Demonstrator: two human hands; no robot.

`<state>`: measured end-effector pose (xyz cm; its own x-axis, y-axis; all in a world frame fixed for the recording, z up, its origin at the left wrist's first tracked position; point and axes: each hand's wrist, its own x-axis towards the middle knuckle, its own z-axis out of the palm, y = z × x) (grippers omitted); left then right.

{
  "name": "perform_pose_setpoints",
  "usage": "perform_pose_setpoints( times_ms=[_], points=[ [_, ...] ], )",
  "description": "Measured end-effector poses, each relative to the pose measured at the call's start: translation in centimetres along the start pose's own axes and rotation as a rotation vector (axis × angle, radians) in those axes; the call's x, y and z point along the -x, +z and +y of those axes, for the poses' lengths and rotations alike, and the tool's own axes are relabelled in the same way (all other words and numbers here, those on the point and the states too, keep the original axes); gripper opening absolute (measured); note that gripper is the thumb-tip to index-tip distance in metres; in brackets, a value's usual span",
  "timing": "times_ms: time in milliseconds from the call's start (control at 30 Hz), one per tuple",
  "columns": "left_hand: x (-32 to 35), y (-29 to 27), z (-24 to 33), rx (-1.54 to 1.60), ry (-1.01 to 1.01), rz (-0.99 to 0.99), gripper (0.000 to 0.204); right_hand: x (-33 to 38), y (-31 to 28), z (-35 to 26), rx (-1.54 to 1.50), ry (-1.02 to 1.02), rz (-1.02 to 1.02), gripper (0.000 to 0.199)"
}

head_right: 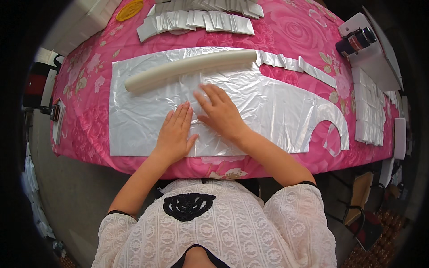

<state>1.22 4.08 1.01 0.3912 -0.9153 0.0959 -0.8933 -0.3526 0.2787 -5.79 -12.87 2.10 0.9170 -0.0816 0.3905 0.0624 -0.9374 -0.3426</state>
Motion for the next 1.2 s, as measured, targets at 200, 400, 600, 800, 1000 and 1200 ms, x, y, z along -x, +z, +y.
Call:
perform_pose_setpoints(
  times_ms=[200,400,600,800,1000,1200],
  points=[
    [-1.5,-0.6,-0.9,0.117,0.053,0.159,0.061,-1.1,0.2,3.2,-0.130,-0.241,-0.248,0.046],
    [-2.5,0.0,-2.8,0.012,0.183,0.262,0.044,-2.1,0.3,3.7,-0.265,-0.230,-0.188,0.041],
    [0.2,-1.6,-1.1,0.188,0.348,0.280,0.041,0.5,0.7,2.8,-0.245,-0.361,-0.082,0.036],
    [1.6,-0.8,-0.9,0.202,0.241,0.242,0.041,2.0,-0.4,1.2,-0.307,-0.277,-0.156,0.029],
    [1.1,-1.4,-0.3,0.339,-0.075,0.191,0.042,-0.7,-1.6,0.7,-0.622,0.447,-0.461,0.013],
    [-0.7,-1.1,-0.4,0.731,-0.553,0.235,0.066,-3.4,-1.2,1.0,-0.557,0.644,-0.623,0.029]
  ],
)
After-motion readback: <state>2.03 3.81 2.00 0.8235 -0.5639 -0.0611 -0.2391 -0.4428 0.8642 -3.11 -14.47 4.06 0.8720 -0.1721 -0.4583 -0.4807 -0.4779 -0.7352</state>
